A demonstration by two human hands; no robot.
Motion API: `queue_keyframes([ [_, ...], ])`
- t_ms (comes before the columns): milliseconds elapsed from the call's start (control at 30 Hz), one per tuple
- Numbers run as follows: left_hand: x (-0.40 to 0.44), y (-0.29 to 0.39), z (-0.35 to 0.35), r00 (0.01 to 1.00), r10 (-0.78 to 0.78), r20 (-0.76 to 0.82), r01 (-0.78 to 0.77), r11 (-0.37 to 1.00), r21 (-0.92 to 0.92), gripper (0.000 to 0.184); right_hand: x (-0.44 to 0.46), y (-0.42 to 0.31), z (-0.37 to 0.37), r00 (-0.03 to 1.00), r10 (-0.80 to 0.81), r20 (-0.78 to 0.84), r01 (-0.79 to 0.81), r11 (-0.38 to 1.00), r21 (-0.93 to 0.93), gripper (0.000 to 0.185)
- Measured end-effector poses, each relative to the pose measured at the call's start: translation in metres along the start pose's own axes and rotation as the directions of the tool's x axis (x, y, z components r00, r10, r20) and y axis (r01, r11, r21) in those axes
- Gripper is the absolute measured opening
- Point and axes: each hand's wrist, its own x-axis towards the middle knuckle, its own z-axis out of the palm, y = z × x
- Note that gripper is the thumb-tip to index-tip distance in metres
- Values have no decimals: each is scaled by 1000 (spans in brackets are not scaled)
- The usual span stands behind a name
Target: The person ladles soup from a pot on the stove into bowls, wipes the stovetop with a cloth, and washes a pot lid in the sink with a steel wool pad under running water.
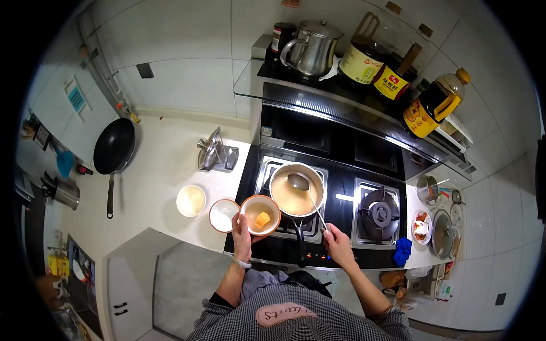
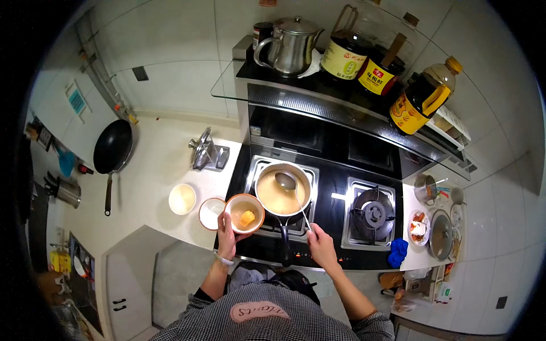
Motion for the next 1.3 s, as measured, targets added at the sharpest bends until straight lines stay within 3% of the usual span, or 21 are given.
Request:
queue_keyframes([
  [67,0,2,0,1000,-5,1,5,1000,3,52,6,-8,2,956,247,159,-285,910,302,18],
  [100,0,2,1,1000,-5,2,5,1000,4,52,10,-8,0,922,316,224,-386,791,474,17],
  [133,-1,3,1,1000,-8,-2,8,1000,5,51,14,-10,-5,922,316,224,-387,791,475,17],
  [167,-1,3,2,1000,-11,-6,12,1000,6,51,17,-11,-12,859,373,350,-511,581,634,19],
  [200,-2,4,2,1000,-13,-6,13,1000,6,51,18,-11,-19,786,387,482,-605,323,727,21],
  [233,-3,5,2,1000,-15,-6,15,1000,1,51,18,-11,-25,769,313,557,-623,171,764,27],
  [267,-3,5,3,1000,-16,-7,16,1000,-5,51,16,-13,-30,768,314,557,-623,171,763,27],
  [333,-3,3,1,1000,-16,-6,16,1000,-5,51,11,-22,-37,735,262,625,-643,-20,765,31],
  [767,-1,-6,-1,1000,-23,8,23,1000,-14,48,-7,-42,-59,705,283,651,-632,-166,757,36],
  [1067,-1,-8,1,1000,-23,9,24,999,-22,48,-20,-63,-61,734,277,619,-622,-90,778,36],
  [1300,1,-13,-2,998,-52,25,53,998,-36,49,-48,-103,-54,703,255,664,-674,-62,737,40],
])
